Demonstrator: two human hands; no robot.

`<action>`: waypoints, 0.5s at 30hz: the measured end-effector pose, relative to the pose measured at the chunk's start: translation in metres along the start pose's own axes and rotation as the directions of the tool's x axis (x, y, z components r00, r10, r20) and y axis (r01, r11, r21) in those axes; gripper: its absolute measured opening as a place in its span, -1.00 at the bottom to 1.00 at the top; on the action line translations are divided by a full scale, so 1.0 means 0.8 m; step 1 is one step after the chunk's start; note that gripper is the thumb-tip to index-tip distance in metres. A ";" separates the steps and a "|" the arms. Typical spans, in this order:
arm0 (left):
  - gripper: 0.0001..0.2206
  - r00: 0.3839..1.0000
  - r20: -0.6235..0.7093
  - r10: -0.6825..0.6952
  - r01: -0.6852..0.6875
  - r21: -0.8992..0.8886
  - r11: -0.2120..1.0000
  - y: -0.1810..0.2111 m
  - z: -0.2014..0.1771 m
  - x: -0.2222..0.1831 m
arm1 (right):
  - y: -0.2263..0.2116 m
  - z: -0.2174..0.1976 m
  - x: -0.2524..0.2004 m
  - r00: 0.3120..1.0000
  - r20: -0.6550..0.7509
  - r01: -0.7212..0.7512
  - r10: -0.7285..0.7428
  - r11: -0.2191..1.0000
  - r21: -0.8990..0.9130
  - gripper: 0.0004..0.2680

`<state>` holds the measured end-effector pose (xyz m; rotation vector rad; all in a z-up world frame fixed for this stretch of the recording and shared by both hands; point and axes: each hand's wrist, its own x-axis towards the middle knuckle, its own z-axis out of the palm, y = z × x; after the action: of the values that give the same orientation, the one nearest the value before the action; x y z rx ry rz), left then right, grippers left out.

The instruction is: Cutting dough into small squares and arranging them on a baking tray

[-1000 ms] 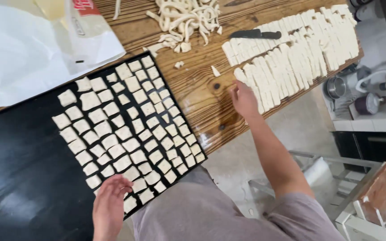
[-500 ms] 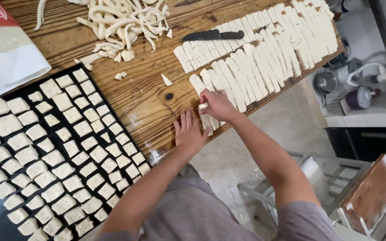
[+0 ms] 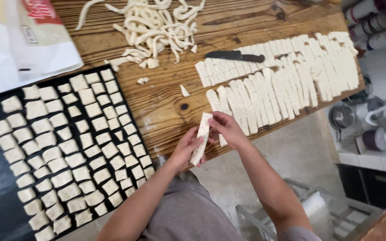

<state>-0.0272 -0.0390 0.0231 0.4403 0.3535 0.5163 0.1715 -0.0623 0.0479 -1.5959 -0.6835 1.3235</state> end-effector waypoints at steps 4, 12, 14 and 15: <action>-0.65 0.956 -0.273 0.111 -0.093 0.078 0.993 0.056 -0.031 -0.036 | -0.004 0.080 0.028 0.998 0.042 -0.052 0.049 0.997 0.059 -0.84; -0.68 0.899 -0.332 0.286 -0.219 0.225 0.950 0.189 -0.132 -0.250 | 0.019 0.356 0.117 0.979 0.139 0.144 -0.152 0.987 0.069 -0.77; -0.63 0.870 -0.381 0.313 -0.248 0.212 0.945 0.214 -0.146 -0.322 | 0.003 0.452 0.129 0.957 0.203 0.232 -0.205 0.965 -0.123 -0.81; -0.58 0.854 -0.409 0.321 -0.261 0.196 0.945 0.226 -0.153 -0.355 | -0.005 0.496 0.134 0.935 0.247 0.325 -0.255 0.896 -0.304 -0.84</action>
<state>-0.3816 -0.0133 0.0671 0.5112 0.7664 0.8990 -0.1782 0.1501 0.0060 -1.5573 -1.2870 1.1948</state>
